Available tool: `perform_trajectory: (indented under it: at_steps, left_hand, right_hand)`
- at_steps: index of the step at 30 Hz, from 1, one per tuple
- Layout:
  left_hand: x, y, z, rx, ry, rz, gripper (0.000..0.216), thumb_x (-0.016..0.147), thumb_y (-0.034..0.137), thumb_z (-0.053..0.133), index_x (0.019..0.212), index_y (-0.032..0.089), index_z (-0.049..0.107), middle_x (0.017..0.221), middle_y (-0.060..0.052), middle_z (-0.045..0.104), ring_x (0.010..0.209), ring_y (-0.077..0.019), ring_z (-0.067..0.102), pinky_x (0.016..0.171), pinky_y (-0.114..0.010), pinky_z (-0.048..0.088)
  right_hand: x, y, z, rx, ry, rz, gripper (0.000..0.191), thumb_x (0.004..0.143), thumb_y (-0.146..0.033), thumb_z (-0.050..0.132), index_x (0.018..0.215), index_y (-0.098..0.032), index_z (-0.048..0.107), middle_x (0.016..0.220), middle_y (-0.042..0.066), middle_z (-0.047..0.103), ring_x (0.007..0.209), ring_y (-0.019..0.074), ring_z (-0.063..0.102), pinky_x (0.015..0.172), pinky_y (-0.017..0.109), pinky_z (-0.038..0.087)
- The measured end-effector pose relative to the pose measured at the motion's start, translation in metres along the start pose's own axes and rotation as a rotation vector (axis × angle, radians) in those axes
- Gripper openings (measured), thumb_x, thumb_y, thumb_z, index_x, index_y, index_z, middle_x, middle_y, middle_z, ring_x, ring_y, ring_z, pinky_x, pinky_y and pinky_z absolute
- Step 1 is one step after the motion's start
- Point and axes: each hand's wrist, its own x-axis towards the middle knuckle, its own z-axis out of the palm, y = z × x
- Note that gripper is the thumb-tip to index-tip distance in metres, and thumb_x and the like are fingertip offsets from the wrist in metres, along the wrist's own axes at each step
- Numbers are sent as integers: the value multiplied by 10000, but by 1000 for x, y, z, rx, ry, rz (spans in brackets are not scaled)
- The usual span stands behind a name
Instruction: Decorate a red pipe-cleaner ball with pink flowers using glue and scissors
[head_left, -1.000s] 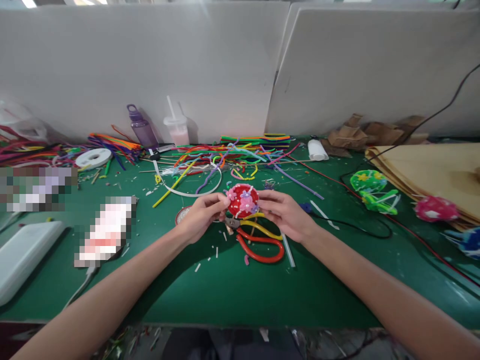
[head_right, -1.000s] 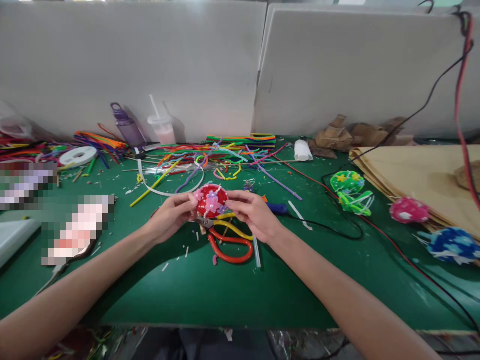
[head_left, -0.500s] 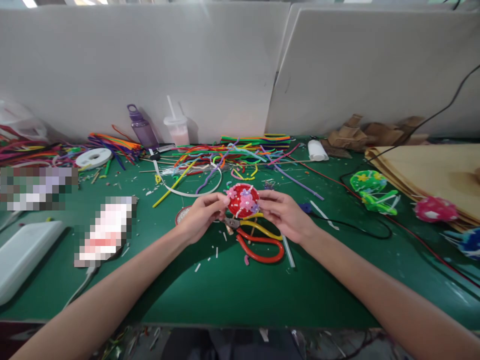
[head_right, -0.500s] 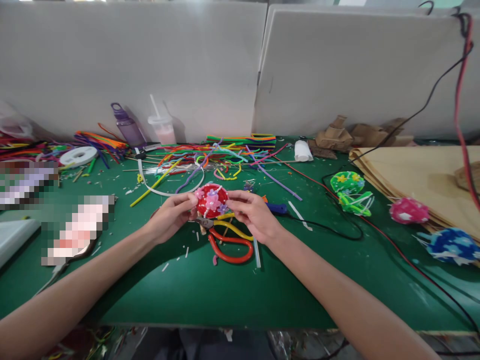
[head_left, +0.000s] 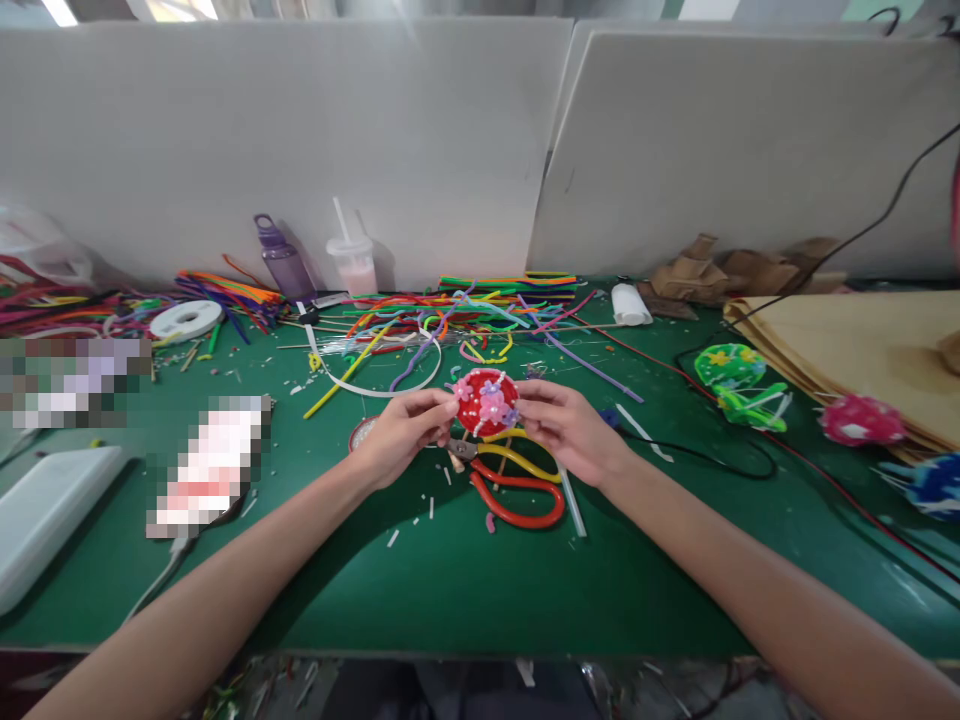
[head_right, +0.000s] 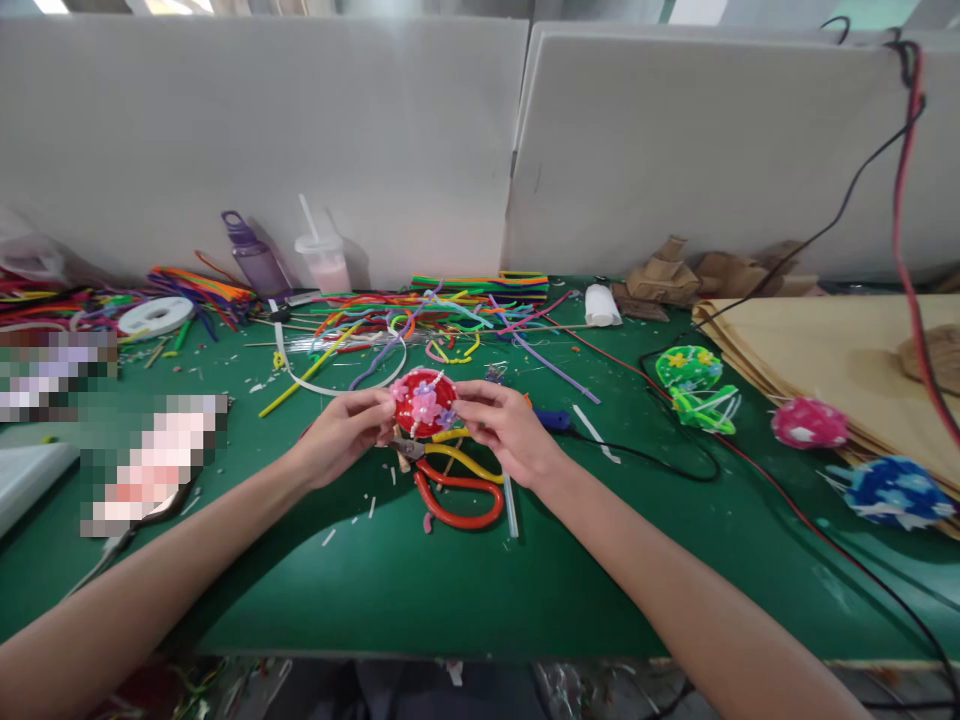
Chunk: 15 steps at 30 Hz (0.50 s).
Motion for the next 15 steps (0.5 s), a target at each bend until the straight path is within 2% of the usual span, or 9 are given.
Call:
perform_trajectory:
  at_steps: [5,8,12,15]
  left_hand:
    - [1,1,1,68,82,33,252,753,395,711,849,162,707,661,10,556,573,-74,467,535,-212,388]
    - [3,-2,-2,126,136,52,269,748,398,713,900,176,717,775,-19,641,644,-97,539,584,-223,437]
    - [3,-4,-6,160,43,83,278,763,378,710,976,200,716,933,-49,689,770,-135,605,688,-256,489]
    - [3,-4,-6,174,-16,85,227,744,370,730,861,175,731,894,-48,678,743,-127,589,657,-239,472]
  right_hand:
    - [3,0,-3,33,-55,60,250,580,-242,828,795,-184,716,623,-35,505,497,39,321,422,225,141]
    - [1,2,-3,11,-140,64,222,614,-253,819,802,-197,715,663,-29,535,501,34,322,433,216,183]
    - [-4,2,-1,-17,-244,65,192,626,-271,814,782,-211,719,676,-27,560,517,42,348,457,211,231]
    - [-7,0,1,-20,-261,78,178,623,-271,816,761,-211,721,662,-29,562,512,45,341,462,212,254]
